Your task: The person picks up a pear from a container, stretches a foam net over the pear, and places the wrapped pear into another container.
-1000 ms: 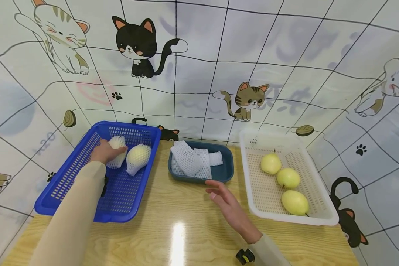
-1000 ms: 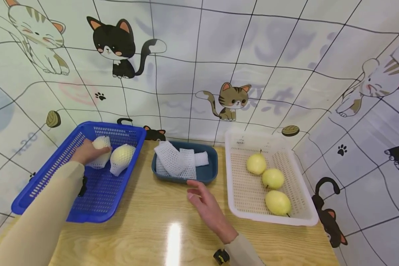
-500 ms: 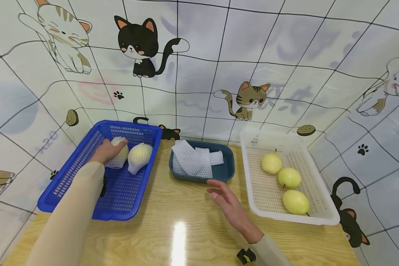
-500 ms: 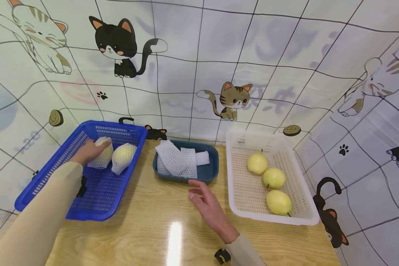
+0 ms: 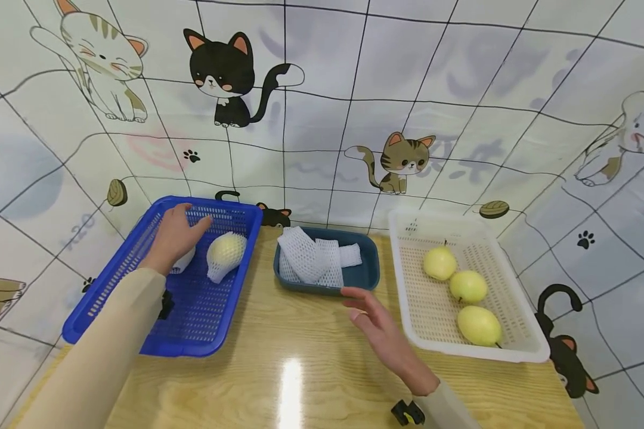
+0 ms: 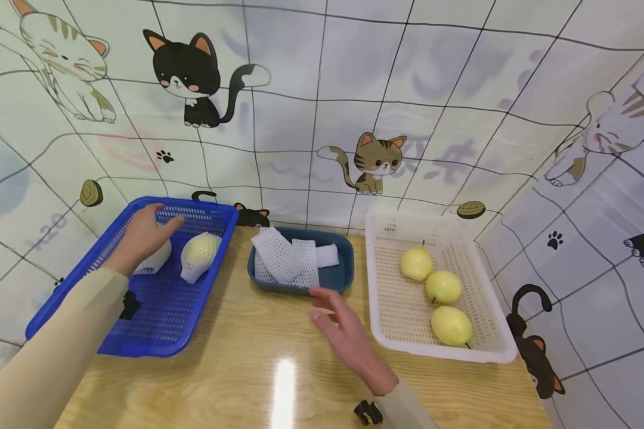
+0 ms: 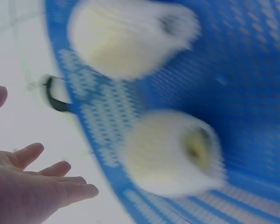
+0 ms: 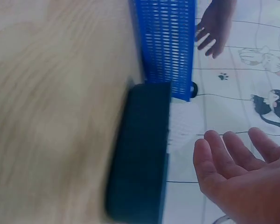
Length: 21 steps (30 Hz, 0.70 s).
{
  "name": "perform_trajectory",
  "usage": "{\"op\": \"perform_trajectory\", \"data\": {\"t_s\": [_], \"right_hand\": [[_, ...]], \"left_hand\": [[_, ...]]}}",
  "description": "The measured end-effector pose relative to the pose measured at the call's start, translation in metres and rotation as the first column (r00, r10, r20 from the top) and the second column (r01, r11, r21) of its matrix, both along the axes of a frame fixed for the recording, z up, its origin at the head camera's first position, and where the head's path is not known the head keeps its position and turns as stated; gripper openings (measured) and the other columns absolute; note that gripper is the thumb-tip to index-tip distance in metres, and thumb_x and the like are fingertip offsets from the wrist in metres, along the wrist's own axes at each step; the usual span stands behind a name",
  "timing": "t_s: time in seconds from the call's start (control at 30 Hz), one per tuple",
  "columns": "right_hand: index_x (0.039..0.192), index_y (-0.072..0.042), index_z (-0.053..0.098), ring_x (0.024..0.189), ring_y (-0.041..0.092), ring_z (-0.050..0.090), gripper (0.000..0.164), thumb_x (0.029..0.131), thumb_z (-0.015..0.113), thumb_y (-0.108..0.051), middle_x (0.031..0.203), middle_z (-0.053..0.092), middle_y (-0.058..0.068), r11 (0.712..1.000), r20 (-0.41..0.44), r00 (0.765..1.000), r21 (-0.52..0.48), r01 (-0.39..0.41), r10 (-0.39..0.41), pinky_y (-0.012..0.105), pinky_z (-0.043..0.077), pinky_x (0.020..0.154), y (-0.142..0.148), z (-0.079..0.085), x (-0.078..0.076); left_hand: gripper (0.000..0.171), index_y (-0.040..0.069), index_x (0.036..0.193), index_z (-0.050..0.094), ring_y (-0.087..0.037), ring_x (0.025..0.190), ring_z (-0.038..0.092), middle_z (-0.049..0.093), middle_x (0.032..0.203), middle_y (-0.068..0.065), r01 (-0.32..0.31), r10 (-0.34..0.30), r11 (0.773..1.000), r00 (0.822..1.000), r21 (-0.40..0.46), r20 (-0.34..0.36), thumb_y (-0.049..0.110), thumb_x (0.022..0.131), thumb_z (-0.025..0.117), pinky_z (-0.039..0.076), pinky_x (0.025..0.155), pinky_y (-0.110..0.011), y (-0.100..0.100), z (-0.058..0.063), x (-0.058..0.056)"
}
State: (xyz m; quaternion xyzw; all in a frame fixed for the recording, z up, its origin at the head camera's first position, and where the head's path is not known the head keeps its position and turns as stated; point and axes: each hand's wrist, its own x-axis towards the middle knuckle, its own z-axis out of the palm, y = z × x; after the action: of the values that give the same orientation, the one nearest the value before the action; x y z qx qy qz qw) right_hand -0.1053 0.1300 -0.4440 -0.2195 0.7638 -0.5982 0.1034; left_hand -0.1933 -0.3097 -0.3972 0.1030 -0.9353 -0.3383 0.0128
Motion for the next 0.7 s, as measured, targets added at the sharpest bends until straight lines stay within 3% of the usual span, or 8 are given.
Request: {"op": "perform_trajectory", "data": {"t_s": [0.17, 0.33, 0.5, 0.57, 0.7], "right_hand": [[0.147, -0.006, 0.051, 0.134, 0.040, 0.052, 0.039, 0.108, 0.051, -0.012, 0.148, 0.054, 0.014, 0.999, -0.060, 0.998, 0.041, -0.011, 0.014, 0.032, 0.050, 0.100, 0.013, 0.017, 0.007], [0.147, -0.007, 0.052, 0.132, 0.035, 0.054, 0.038, 0.109, 0.051, -0.012, 0.146, 0.057, 0.008, 0.995, -0.122, 0.992, 0.101, 0.022, -0.009, 0.031, 0.052, 0.098, 0.032, 0.040, 0.008], [0.145, -0.011, 0.054, 0.130, 0.028, 0.057, 0.037, 0.109, 0.052, -0.020, 0.144, 0.059, 0.005, 0.973, -0.169, 0.983, 0.205, 0.110, -0.075, 0.035, 0.051, 0.099, 0.047, 0.068, -0.002], [0.146, -0.010, 0.053, 0.131, 0.028, 0.056, 0.039, 0.110, 0.052, -0.023, 0.144, 0.058, 0.006, 0.956, -0.178, 0.979, 0.256, 0.142, -0.098, 0.042, 0.049, 0.102, 0.053, 0.079, -0.008], [0.148, -0.006, 0.049, 0.132, 0.034, 0.055, 0.044, 0.110, 0.052, -0.029, 0.146, 0.056, 0.013, 0.916, -0.171, 0.974, 0.348, 0.199, -0.146, 0.056, 0.045, 0.105, 0.071, 0.098, -0.023]], "left_hand": [[0.078, -0.006, 0.159, 0.024, -0.052, 0.148, 0.025, 0.025, 0.161, -0.034, 0.072, -0.068, 0.997, 0.989, 0.024, -0.134, 0.043, 0.105, 0.051, 0.028, 0.114, -0.069, 0.033, 0.032, 0.027], [0.067, 0.000, 0.157, 0.035, -0.046, 0.147, 0.032, 0.037, 0.159, -0.026, 0.131, -0.103, 0.988, 0.950, 0.078, -0.296, 0.036, 0.105, 0.055, 0.030, 0.113, -0.066, 0.070, 0.053, 0.051], [0.052, 0.003, 0.150, 0.049, -0.039, 0.143, 0.041, 0.048, 0.152, -0.018, 0.162, -0.079, 0.976, 0.890, 0.148, -0.450, 0.023, 0.103, 0.059, 0.033, 0.114, -0.061, 0.101, 0.057, 0.068], [0.049, 0.004, 0.148, 0.051, -0.037, 0.142, 0.043, 0.050, 0.151, -0.017, 0.177, -0.077, 0.970, 0.876, 0.168, -0.476, 0.020, 0.102, 0.060, 0.035, 0.114, -0.058, 0.111, 0.055, 0.076], [0.047, 0.003, 0.146, 0.052, -0.034, 0.143, 0.043, 0.052, 0.149, -0.015, 0.227, -0.103, 0.953, 0.866, 0.202, -0.489, 0.013, 0.101, 0.062, 0.036, 0.115, -0.055, 0.130, 0.045, 0.089]]}}
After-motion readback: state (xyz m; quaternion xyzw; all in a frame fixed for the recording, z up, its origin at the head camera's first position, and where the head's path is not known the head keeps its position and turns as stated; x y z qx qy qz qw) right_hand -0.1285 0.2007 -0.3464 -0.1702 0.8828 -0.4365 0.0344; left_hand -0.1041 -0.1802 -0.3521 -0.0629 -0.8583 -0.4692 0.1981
